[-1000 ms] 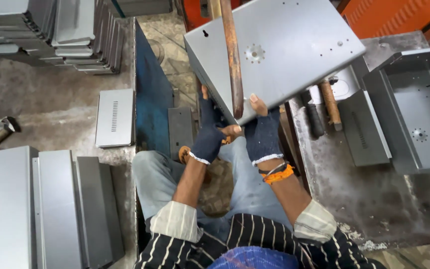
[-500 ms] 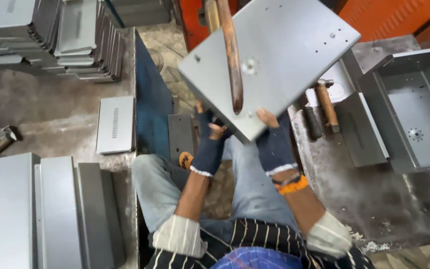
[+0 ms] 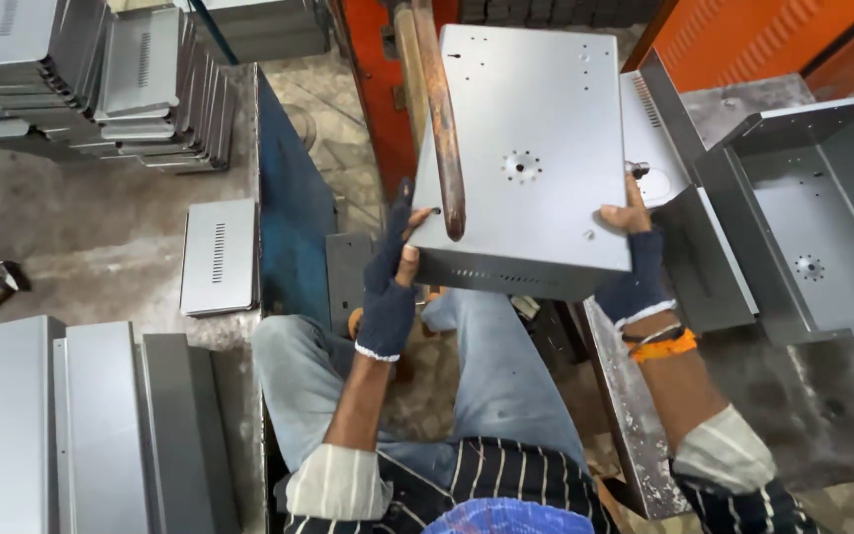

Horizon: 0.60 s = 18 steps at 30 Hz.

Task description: Spot welding metal sheets to assemble industrial enclosures or boxes.

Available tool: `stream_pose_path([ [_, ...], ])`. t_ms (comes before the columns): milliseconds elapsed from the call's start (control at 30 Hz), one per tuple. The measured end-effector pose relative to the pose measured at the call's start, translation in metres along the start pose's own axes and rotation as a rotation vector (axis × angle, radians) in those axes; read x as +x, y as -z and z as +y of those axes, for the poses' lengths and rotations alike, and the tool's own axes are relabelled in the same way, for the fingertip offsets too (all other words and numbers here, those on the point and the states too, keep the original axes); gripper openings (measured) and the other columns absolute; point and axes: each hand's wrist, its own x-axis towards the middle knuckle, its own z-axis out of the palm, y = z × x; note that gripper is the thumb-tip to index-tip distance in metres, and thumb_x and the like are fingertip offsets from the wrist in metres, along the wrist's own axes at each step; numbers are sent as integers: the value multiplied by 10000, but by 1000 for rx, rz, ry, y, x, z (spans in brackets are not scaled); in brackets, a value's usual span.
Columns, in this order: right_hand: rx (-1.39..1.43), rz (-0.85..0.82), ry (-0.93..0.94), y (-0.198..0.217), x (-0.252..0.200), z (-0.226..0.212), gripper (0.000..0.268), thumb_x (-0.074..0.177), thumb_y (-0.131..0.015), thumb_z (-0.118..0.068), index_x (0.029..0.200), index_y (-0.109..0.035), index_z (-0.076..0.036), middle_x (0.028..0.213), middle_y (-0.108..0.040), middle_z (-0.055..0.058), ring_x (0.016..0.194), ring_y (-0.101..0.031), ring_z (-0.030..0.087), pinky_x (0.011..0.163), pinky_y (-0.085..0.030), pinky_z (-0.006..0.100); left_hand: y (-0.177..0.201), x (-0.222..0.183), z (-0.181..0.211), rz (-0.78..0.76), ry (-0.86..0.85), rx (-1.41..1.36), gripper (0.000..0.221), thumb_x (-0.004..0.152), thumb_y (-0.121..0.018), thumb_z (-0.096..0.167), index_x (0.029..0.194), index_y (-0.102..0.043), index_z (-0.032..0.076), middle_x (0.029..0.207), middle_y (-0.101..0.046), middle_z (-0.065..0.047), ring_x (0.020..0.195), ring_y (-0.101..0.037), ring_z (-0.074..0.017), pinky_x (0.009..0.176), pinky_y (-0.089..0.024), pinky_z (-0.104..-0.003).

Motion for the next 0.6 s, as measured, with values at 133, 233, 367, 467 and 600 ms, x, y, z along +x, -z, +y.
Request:
stream_pose_path([
  [133,-26,-112,100,29,39,3,742,821,-647,-124,1539,-469,-53,1139,-665,118,946,-710,238,817,-623,389,-12,5,2,40,-11,-35,550,1108,-495,426,1429,-587,-11,1495,-597,-96,1382,-531,-197,1173,-381,-344],
  [233,-72,-161,140,39,59,8,769,816,-652,-117,1553,-438,-56,1160,-657,123,957,-690,244,812,-609,394,-19,9,-12,115,-44,-80,514,1108,-532,403,1366,-624,-31,1462,-617,-106,1361,-546,-197,1173,-385,-347],
  [367,-63,-192,126,3,26,-14,774,818,-663,-188,1545,-426,-65,1229,-626,112,1051,-657,236,876,-583,384,-29,5,-14,240,-77,-151,485,1091,-590,368,1338,-631,-48,1305,-691,-92,1277,-583,-176,1155,-404,-329],
  [467,-65,-241,114,-2,24,-18,768,816,-658,-221,1531,-432,-56,1274,-613,110,1115,-648,236,926,-575,379,-27,0,-20,275,-57,-133,496,1073,-600,387,1331,-656,-33,1199,-714,-48,1027,-581,-110,970,-451,-279],
  [600,-83,-252,106,0,28,-17,766,815,-653,-225,1528,-429,-58,1279,-608,107,1129,-645,236,936,-572,383,-26,-9,-33,296,59,-139,507,1054,-625,383,1302,-727,-48,1005,-633,-28,776,-456,-73,746,-382,-251],
])
